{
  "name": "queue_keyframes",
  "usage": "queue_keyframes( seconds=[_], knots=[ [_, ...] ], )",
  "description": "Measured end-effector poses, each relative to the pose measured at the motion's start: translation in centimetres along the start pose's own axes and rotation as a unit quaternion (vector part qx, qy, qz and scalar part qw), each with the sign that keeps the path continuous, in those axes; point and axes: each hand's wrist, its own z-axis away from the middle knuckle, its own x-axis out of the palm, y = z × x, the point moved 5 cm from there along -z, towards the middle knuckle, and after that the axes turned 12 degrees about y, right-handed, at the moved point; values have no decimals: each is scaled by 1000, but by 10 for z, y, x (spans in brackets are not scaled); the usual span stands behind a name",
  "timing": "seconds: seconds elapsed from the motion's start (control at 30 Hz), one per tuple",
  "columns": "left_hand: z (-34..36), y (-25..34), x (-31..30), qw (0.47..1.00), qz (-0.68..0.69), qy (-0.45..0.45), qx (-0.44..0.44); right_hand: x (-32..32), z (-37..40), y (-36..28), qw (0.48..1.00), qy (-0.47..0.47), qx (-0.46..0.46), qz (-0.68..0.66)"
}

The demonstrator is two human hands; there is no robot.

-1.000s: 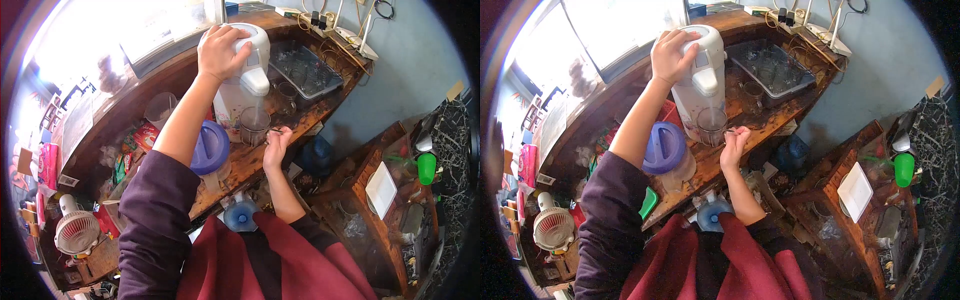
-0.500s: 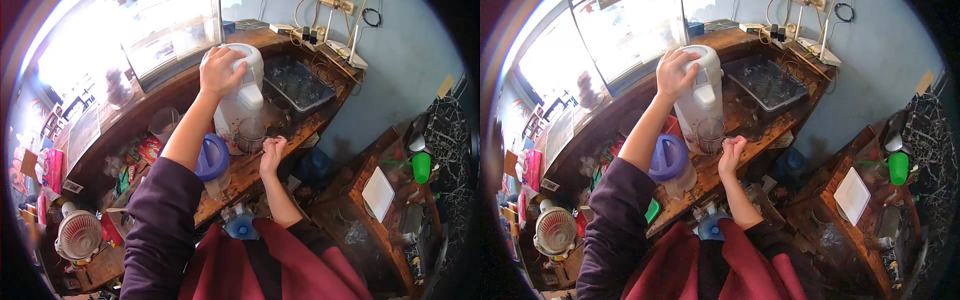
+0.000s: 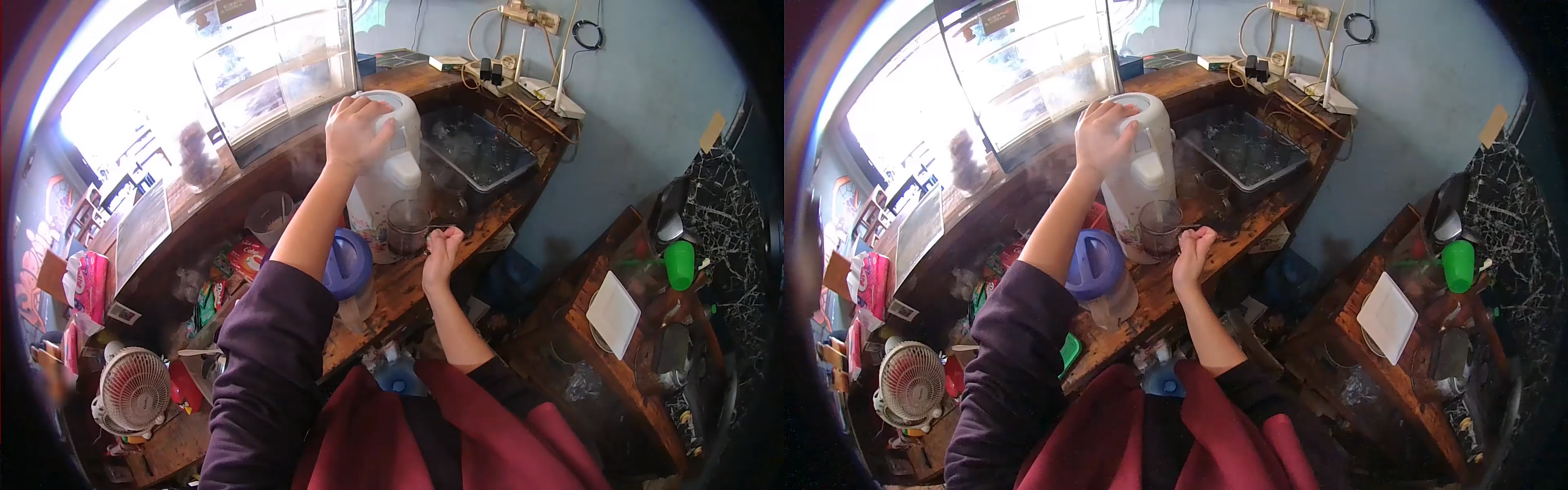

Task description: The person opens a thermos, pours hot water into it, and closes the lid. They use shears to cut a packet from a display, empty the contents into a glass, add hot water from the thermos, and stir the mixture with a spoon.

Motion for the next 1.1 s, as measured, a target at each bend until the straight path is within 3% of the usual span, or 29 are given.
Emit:
queue_keyframes(
  seconds=[1.1],
  knots=[
    [0, 6, -4, 1000, 10, -7, 3, 10, -7, -5, 997, 33, -33, 54]
  ],
)
